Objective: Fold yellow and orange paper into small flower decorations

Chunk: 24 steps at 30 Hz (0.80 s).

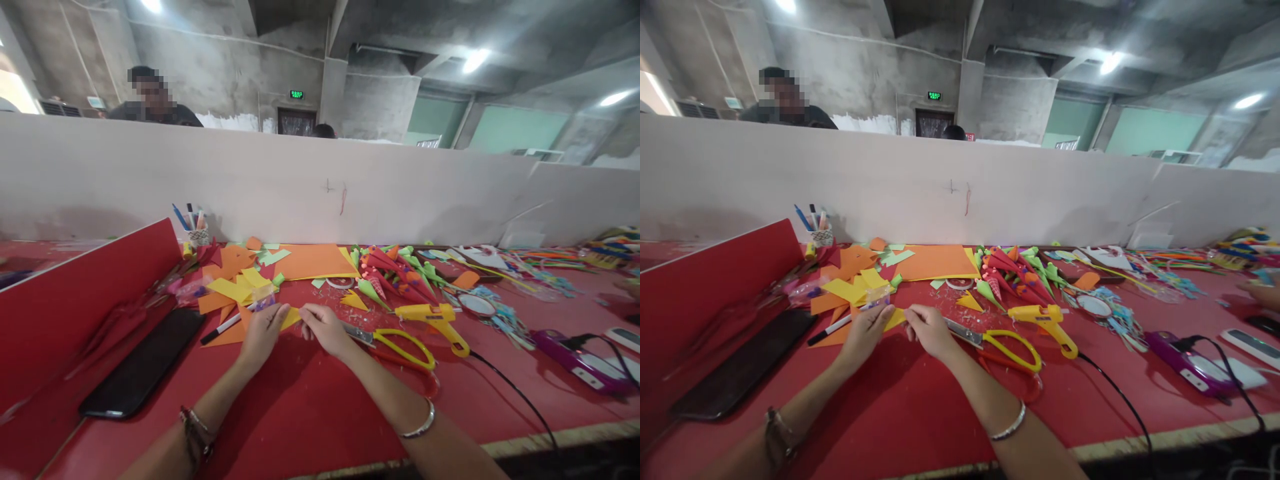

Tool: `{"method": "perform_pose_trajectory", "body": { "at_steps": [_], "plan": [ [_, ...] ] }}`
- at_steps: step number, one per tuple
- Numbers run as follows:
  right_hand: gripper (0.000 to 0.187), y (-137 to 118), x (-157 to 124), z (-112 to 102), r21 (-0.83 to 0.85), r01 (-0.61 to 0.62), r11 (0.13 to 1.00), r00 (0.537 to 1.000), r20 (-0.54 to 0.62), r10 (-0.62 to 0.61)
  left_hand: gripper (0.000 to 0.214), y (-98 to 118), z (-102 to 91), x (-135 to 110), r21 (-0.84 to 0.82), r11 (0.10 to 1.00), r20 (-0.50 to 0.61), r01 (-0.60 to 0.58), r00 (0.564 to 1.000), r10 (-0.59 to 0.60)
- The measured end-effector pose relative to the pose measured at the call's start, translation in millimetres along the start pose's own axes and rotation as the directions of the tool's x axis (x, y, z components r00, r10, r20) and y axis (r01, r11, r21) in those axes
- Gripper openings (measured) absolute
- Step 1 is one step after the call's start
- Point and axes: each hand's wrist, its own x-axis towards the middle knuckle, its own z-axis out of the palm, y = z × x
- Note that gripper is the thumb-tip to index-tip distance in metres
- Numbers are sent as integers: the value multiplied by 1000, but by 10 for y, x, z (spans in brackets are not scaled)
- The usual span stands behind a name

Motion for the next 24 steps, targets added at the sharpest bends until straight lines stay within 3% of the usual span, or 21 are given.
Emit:
{"method": "perform_pose_trajectory", "body": {
  "at_steps": [7,11,15,24],
  "plan": [
    [36,54,44,-78,-54,-11,998,999,-42,8,41,-36,39,-17,-29,998,101,63,993,-60],
    [34,29,34,-118,-64,-12,998,1000,-13,11,38,-29,22,9,-17,1000,83,24,996,-23],
    [29,-10,5,-124,-75,1,997,1000,-4,-2,24,-26,-4,33,1,1000,149,-29,988,29],
    [24,141,100,-244,-86,11,996,972,-234,-31,11,-92,8,-68,220,973,326,-76,945,0]
  ]
}}
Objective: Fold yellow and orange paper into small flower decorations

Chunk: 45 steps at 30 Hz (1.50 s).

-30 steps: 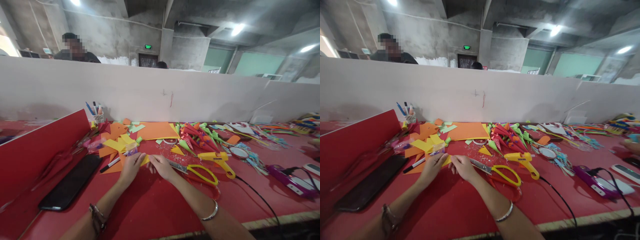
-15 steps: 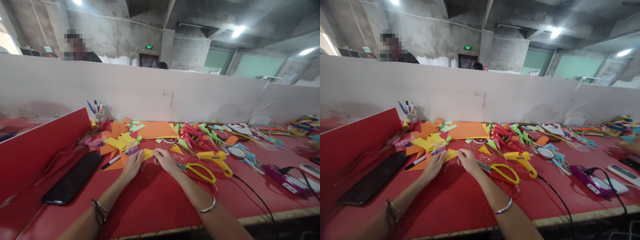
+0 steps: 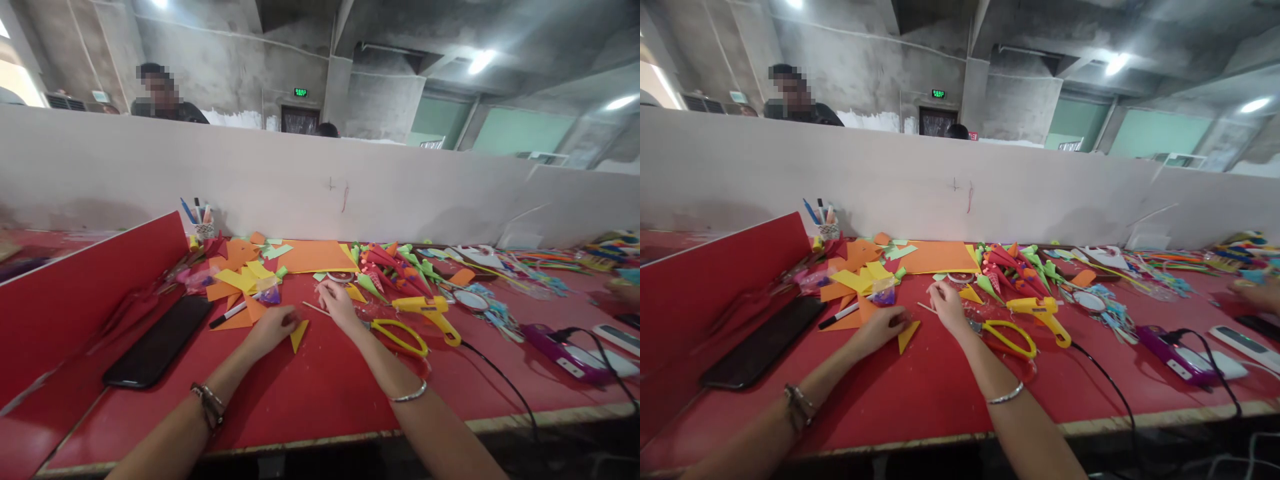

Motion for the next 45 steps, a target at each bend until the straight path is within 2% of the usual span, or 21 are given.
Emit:
{"method": "perform_pose_trajectory", "body": {
  "at_steps": [6,11,16,19,23,33,40,45],
  "plan": [
    [22,-41,-40,26,-46,40,998,999,28,-39,9,139,-43,-200,242,968,4,64,998,-67],
    [21,-44,-37,36,-66,56,996,998,10,-56,21,207,-182,-290,354,931,-27,91,996,-87],
    [20,-18,6,23,-65,54,996,994,-91,-60,20,86,-471,-300,421,891,-131,170,983,-126],
    [19,-23,16,12,-60,54,997,989,-137,-61,23,-31,-633,-304,442,856,-205,269,959,-196],
    [18,-33,13,9,-66,59,996,986,-151,-68,21,-130,-733,-294,498,794,-241,348,935,-259],
    [22,-59,22,-12,-118,58,991,975,-209,-82,20,-91,-738,-106,525,805,-202,275,960,-196],
    [23,-73,-65,31,-279,34,960,999,7,-33,23,1,-656,-2,519,828,-174,213,975,-141],
    [24,-154,-141,112,-367,74,927,997,17,-73,25,53,-674,49,516,831,-170,209,975,-140]
  ]
}}
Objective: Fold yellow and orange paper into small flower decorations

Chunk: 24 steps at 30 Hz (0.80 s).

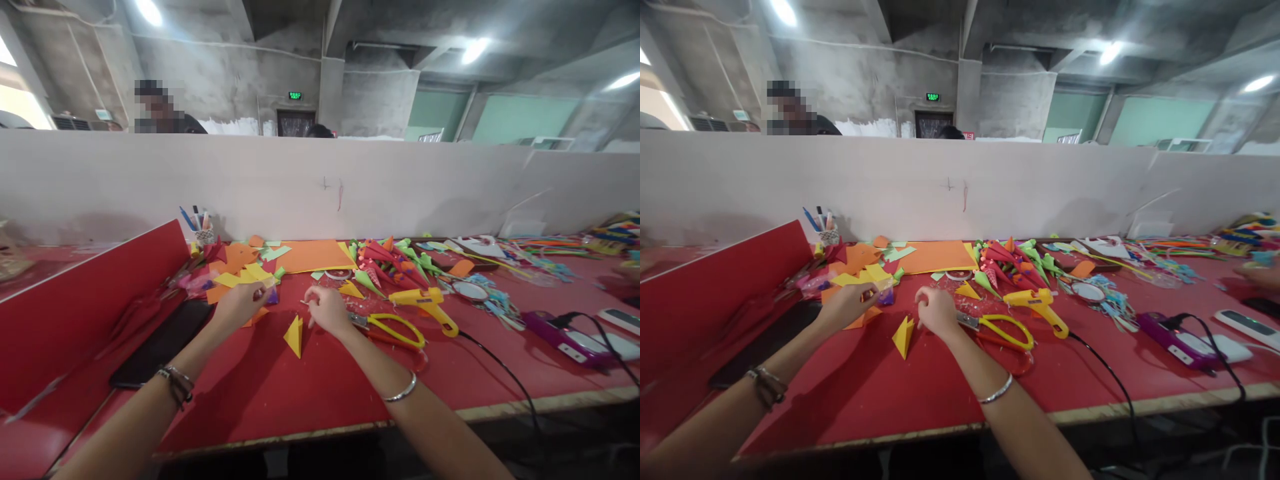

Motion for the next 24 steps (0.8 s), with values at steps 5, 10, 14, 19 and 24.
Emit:
{"method": "perform_pose_trajectory", "body": {
  "at_steps": [5,10,14,19,24],
  "plan": [
    [14,-99,-1,17,-75,93,993,995,-19,-95,24,-4,22,18,-4,1000,-1,-6,1000,6],
    [37,46,78,-82,-150,52,987,997,-49,-60,27,-30,84,69,-24,999,-2,-28,1000,28],
    [36,121,124,-154,-229,32,973,997,-58,-46,22,19,95,82,-90,986,30,-142,989,145],
    [27,95,111,-135,-376,45,925,999,8,-46,30,167,151,-110,-302,826,75,-477,852,519],
    [19,168,67,-150,-512,98,853,989,143,-28,27,215,276,-309,-305,777,163,-550,774,612]
  ]
}}
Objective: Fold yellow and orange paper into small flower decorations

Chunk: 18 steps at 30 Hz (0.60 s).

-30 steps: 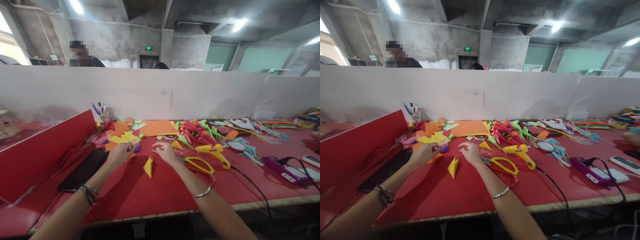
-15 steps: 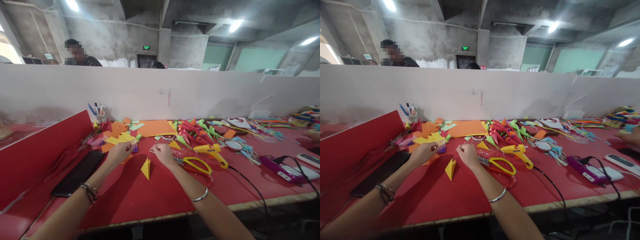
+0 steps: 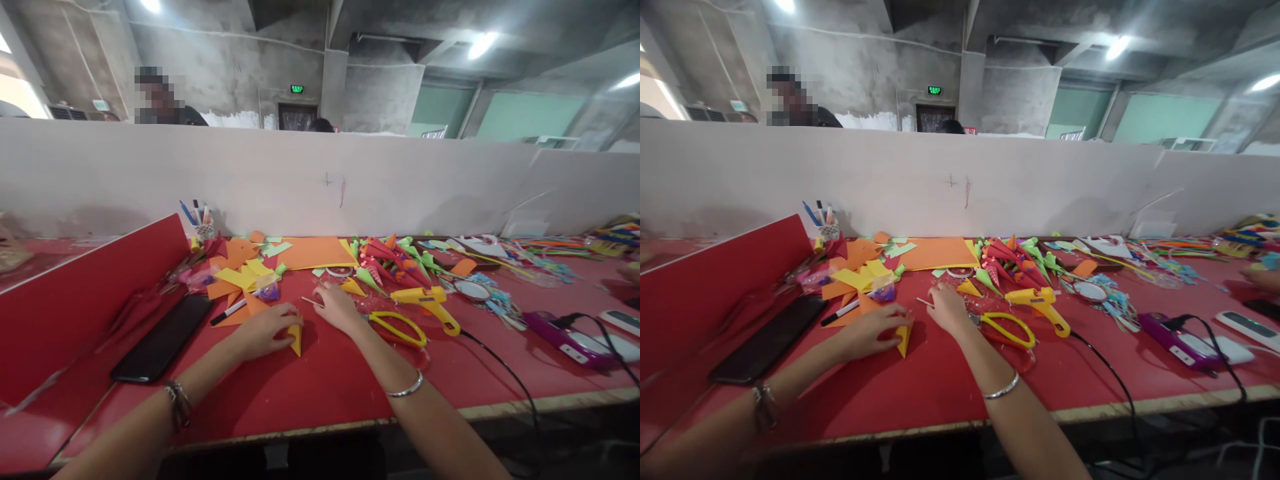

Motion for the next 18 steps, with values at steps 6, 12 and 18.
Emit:
{"method": "perform_pose_trajectory", "body": {
  "at_steps": [6,12,18],
  "plan": [
    [12,32,-22,-18,-87,82,993,994,77,-76,42,-44,13,-57,-36,999,35,-17,999,18],
    [4,-19,-7,-5,-75,104,992,993,68,-99,29,-117,6,-35,-152,988,-15,25,1000,-27],
    [12,-86,4,-52,40,65,997,997,-49,-63,25,-236,62,17,-97,991,-132,92,986,-105]
  ]
}}
